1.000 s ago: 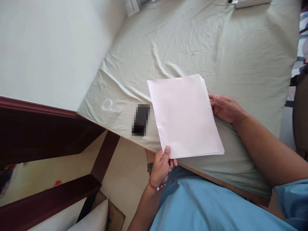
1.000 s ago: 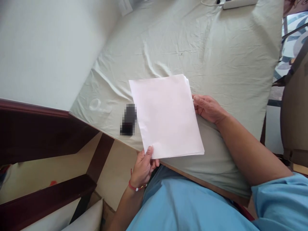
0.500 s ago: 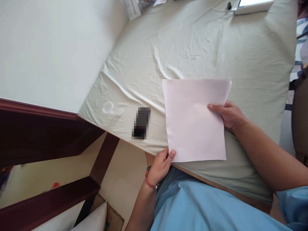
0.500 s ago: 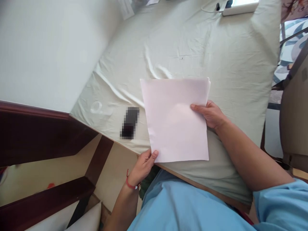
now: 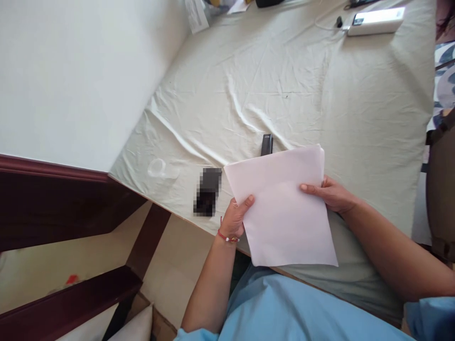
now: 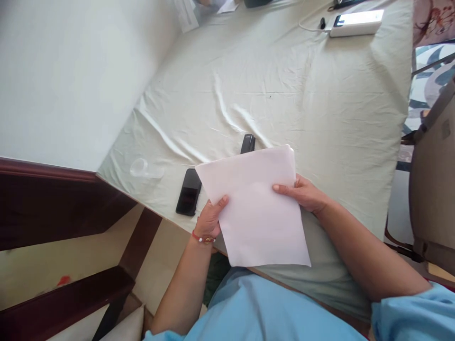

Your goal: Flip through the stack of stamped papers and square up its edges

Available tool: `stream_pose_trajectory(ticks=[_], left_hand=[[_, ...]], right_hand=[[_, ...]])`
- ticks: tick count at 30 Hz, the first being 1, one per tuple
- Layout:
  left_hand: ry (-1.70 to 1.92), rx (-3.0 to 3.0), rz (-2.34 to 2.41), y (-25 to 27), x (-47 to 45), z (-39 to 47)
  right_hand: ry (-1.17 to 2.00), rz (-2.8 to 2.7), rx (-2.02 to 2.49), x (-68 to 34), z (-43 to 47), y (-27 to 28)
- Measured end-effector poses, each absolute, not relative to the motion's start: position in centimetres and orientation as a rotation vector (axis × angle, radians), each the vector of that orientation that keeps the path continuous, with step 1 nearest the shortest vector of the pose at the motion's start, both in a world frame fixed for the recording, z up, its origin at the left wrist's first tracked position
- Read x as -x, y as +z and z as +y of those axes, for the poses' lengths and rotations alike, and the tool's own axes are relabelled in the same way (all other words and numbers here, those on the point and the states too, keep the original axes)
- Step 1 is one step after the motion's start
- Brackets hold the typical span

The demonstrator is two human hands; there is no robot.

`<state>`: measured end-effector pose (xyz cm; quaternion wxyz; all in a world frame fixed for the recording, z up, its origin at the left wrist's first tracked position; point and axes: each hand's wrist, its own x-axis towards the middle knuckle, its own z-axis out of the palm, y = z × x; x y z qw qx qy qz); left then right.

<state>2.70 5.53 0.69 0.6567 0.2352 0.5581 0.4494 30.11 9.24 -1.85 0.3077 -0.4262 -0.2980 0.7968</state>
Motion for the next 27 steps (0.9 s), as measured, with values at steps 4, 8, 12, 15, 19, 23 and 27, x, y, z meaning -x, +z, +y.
stream_pose_trajectory(ticks=[4,8,12,15,19,23,27], left_hand=[[0.924,-0.592,1.292,0.3,-2.7,5.4],[0.818,-0.771,1.305,1.2,-2.8,5.6],[0.766,-0.904,1.341,2.2,-3.4,6.0],[0.795,-0.89,1.37,2.5,-3.5,6.2],[0.746,-0.879,1.382,3.0,-3.3,6.1],[0.635,-0.92,1.331,3.9,-3.5,5.8],[0.641,-0.916,1.308,4.4,-3.8,5.6]], right_hand=[[1.992,-0.791,1.166,-30.2,10.0,-1.9],[1.732,-0.709,1.146,-29.9,10.9,-1.1],[1.653,-0.656,1.209,-28.8,10.2,-0.2],[1.592,-0.722,1.277,-28.5,9.4,0.1],[1.122,-1.204,1.483,-29.4,9.9,1.0],[0.492,-1.813,1.438,-29.3,11.9,3.1],[0.606,-2.266,1.225,-27.6,13.1,4.5]])
